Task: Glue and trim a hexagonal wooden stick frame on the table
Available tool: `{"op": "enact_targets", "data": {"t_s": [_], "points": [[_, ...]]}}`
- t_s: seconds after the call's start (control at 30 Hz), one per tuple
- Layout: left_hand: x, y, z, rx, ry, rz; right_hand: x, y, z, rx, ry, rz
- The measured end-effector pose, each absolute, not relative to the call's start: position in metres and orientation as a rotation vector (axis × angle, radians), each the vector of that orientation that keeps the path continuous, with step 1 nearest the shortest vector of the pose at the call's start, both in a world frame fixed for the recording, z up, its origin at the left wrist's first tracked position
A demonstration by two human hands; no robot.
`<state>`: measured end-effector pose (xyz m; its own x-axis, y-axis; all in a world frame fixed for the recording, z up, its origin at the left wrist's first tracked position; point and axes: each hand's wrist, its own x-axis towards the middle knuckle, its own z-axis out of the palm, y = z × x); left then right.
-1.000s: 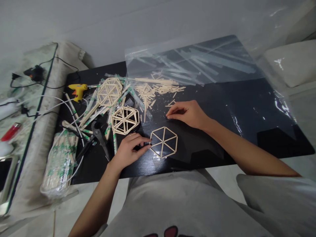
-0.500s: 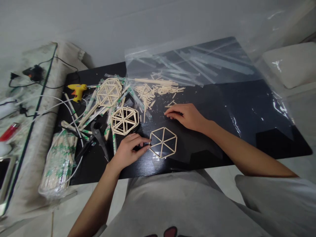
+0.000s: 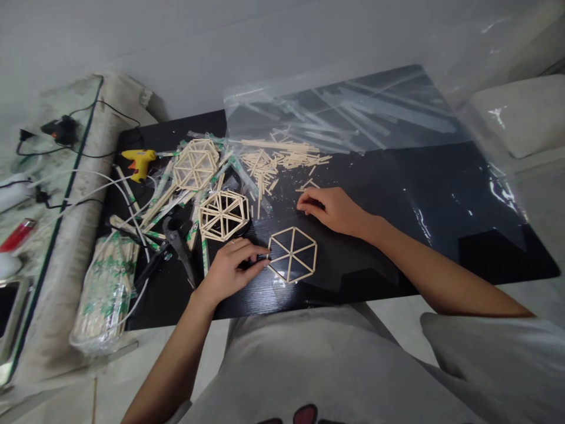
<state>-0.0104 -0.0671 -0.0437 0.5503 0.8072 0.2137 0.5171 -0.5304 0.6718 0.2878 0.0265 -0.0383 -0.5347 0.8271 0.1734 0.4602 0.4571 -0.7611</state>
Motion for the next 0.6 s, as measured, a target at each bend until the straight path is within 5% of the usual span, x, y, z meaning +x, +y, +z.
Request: {"op": "enact_targets", "data": {"t_s": [0.6], "points": [[-0.0097,-0.0673,-0.0418,2.236,1.070,0.692,0.2863,0.0252,-0.0419,-1.014,-2.176,0.939]]}}
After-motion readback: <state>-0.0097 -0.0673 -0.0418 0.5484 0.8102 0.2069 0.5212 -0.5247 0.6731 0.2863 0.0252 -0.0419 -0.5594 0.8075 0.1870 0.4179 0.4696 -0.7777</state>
